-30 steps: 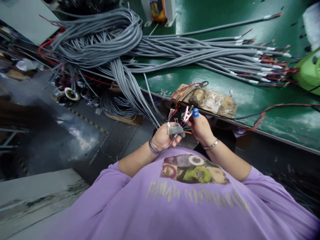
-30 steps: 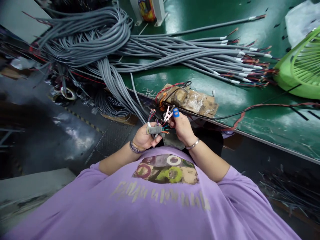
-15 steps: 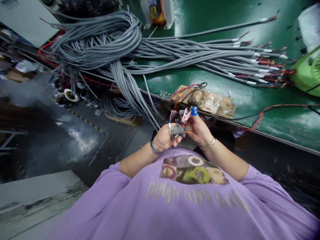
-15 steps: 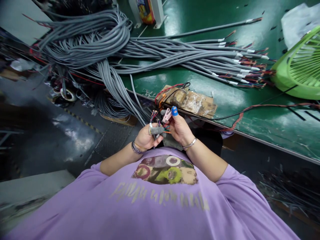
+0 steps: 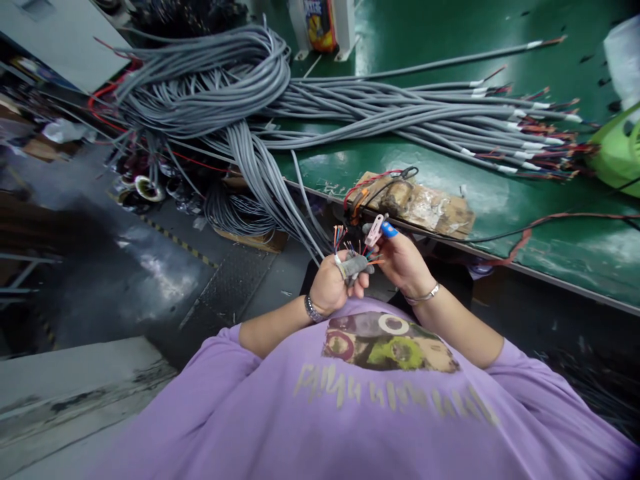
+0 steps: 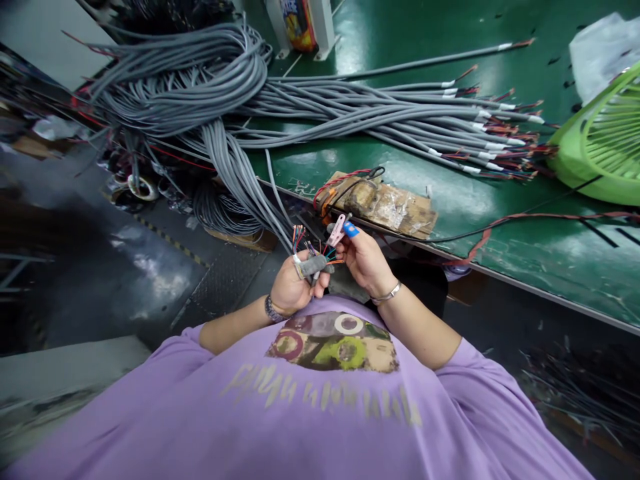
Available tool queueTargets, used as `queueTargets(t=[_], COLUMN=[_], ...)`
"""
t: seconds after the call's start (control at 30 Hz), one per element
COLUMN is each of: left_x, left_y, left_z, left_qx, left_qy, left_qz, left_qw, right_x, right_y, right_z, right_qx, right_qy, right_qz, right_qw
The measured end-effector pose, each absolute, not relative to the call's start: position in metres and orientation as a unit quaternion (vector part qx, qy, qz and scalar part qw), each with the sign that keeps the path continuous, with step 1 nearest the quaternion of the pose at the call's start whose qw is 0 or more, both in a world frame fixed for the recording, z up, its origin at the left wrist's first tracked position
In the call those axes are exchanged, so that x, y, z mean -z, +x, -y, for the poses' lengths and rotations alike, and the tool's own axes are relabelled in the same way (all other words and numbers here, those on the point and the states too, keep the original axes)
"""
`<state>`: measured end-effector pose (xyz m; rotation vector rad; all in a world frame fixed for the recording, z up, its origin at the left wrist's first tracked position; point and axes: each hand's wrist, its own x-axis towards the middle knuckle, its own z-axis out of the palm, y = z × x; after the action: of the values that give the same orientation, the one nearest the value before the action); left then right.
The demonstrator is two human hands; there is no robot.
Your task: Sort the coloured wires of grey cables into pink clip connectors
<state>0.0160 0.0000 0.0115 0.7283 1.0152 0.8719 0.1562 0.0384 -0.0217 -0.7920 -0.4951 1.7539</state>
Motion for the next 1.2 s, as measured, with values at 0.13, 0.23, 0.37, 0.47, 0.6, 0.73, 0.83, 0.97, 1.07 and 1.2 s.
queueTargets(t=[0.13, 0.23, 0.37, 0.47, 0.6, 0.73, 0.83, 0.97, 1.07, 1.2], left_x=[-0.011, -0.010, -0.008, -0.007, -0.007, -0.007, -0.007, -0.004, -0.001, 0.001], left_y=[0.019, 0.019, 0.020, 0.020, 0.020, 0.019, 0.016, 0.012, 0.011, 0.011], left_z=[-0.003, -0.005, -0.006, -0.007, -0.007, -0.004, 0.001, 0.007, 0.008, 0.009], left_qx=[-0.404, -0.400, -0.393, -0.387, -0.381, -0.385, -0.388, -0.395, -0.395, -0.392], left_qy=[0.328, 0.332, 0.338, 0.340, 0.342, 0.352, 0.369, 0.386, 0.394, 0.428], left_qz=[-0.457, -0.461, -0.472, -0.476, -0.480, -0.475, -0.467, -0.474, -0.492, -0.505], left_qw=[0.721, 0.719, 0.714, 0.713, 0.713, 0.709, 0.704, 0.686, 0.669, 0.639], right_x=[0.032, 0.035, 0.026, 0.019, 0.019, 0.023, 0.025, 0.025, 0.024, 0.024], right_y=[0.155, 0.154, 0.151, 0.148, 0.146, 0.149, 0.157, 0.169, 0.175, 0.175], right_z=[-0.037, -0.038, -0.043, -0.046, -0.046, -0.044, -0.041, -0.030, -0.020, -0.011], right_qx=[-0.596, -0.579, -0.706, -0.715, -0.713, -0.734, -0.757, -0.790, -0.800, -0.743], right_qy=[-0.416, -0.431, -0.363, -0.349, -0.342, -0.332, -0.329, -0.318, -0.313, -0.357], right_qz=[0.273, 0.302, 0.233, 0.202, 0.191, 0.174, 0.166, 0.226, 0.294, 0.350], right_qw=[0.630, 0.623, 0.562, 0.571, 0.581, 0.566, 0.540, 0.474, 0.419, 0.445])
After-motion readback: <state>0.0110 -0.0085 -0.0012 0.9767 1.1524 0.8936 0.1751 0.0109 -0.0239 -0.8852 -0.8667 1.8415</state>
